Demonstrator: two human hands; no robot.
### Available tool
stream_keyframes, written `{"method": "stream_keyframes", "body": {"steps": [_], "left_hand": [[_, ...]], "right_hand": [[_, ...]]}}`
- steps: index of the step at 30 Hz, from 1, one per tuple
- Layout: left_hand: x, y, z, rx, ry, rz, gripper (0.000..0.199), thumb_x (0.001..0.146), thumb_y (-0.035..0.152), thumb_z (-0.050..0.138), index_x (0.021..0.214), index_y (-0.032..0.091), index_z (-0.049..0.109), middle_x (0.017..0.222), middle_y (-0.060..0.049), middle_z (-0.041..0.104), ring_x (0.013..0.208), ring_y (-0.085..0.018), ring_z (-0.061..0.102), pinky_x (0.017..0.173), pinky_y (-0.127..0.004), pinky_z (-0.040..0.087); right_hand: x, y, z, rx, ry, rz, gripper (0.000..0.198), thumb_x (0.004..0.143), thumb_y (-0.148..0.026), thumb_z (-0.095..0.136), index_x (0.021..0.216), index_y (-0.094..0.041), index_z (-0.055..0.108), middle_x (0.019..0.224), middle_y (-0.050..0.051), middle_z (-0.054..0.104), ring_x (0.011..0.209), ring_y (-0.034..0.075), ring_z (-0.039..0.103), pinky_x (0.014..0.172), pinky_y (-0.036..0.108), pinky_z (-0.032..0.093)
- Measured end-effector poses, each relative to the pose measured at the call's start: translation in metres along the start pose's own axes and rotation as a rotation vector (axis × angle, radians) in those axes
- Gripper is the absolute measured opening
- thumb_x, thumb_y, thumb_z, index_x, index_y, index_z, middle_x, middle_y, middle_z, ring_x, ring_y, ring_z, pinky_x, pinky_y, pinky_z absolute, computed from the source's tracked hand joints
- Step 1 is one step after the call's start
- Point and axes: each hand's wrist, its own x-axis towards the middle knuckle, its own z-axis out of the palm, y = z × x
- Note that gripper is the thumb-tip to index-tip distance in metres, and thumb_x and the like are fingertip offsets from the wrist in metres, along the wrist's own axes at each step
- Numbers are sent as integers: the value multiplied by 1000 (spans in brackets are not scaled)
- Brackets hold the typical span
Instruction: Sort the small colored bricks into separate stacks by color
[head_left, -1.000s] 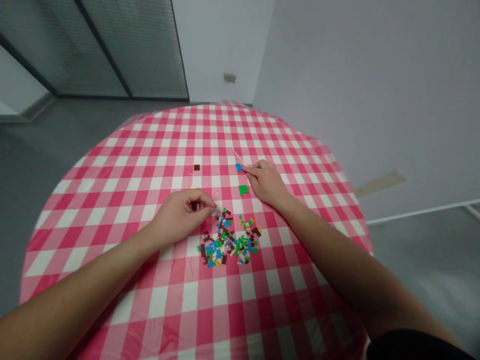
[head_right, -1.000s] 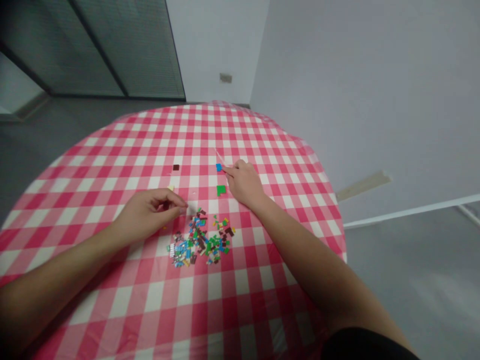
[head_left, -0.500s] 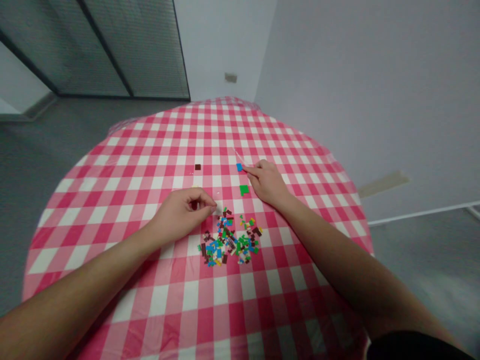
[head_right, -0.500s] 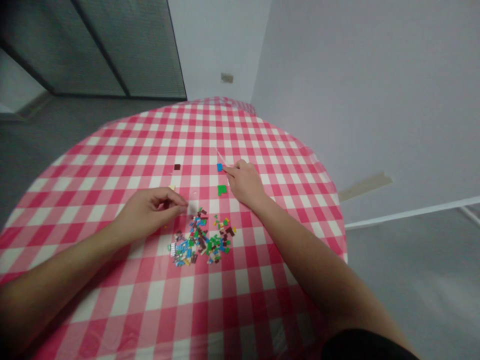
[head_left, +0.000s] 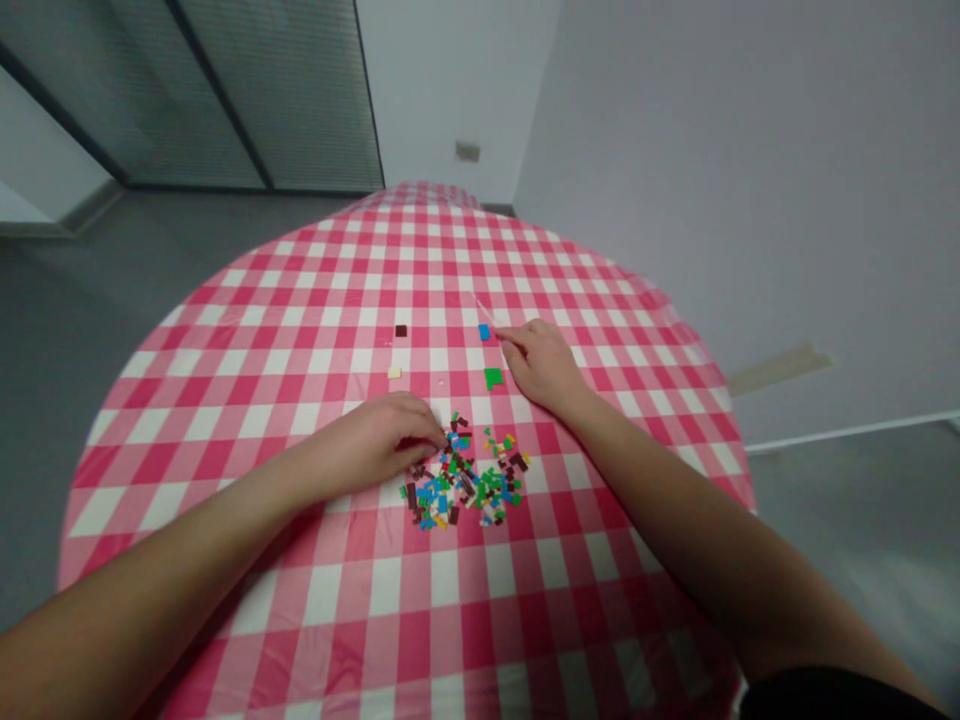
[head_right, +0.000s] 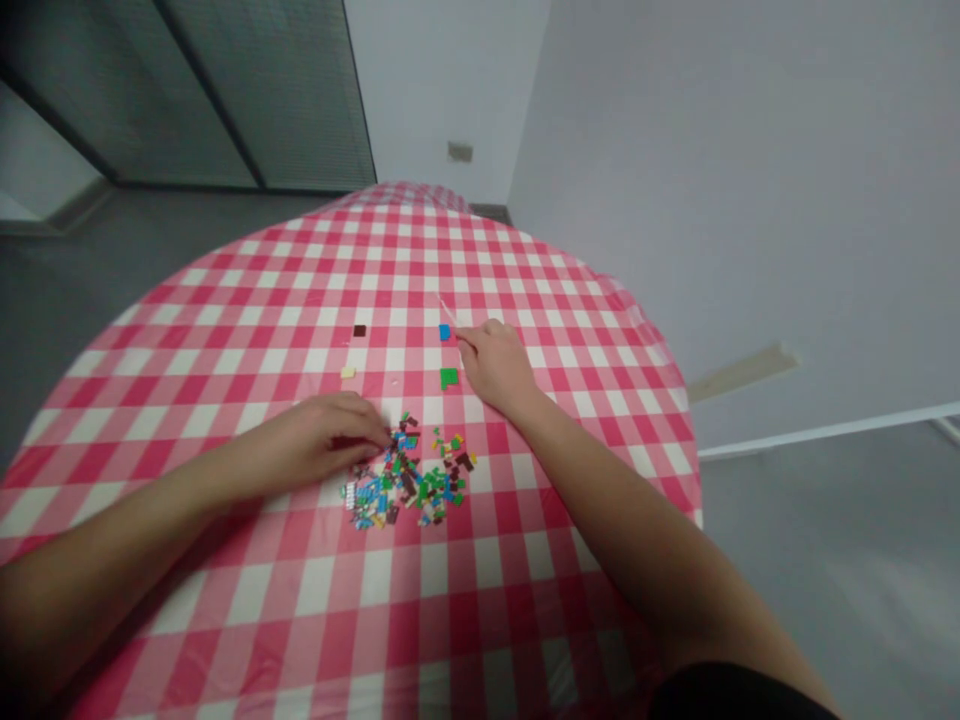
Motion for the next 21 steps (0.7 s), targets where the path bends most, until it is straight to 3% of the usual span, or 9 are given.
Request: {"method": "stream_keyframes", "body": {"steps": [7, 12, 21], "left_hand": [[-4, 7, -6, -54, -153, 80, 12, 93, 12, 67, 93, 17, 78, 91, -6, 75, 87, -19, 69, 83, -30, 53], [-7, 13, -10, -85, -242, 85, 16, 89, 5, 69, 84, 18, 77, 83, -3, 73, 84, -16, 66, 78, -25, 51], [-7, 18, -7, 20, -257, 89, 16, 84, 4, 74, 76, 18, 75, 78, -2, 69, 80, -17, 63, 75, -27, 49]], "right_hand": [[0, 0, 0, 22, -7, 16, 40, 102, -24, 46, 128, -17, 75, 98, 13, 70, 97, 29, 60, 92, 42, 45], [1, -1, 0, 29, -10, 29, 42, 102, -25, 44, 128, -16, 75, 99, 14, 71, 96, 29, 61, 91, 43, 46], [1, 0, 0, 20, -13, 18, 41, 101, -25, 43, 127, -18, 75, 100, 13, 72, 100, 30, 61, 95, 44, 46]]}}
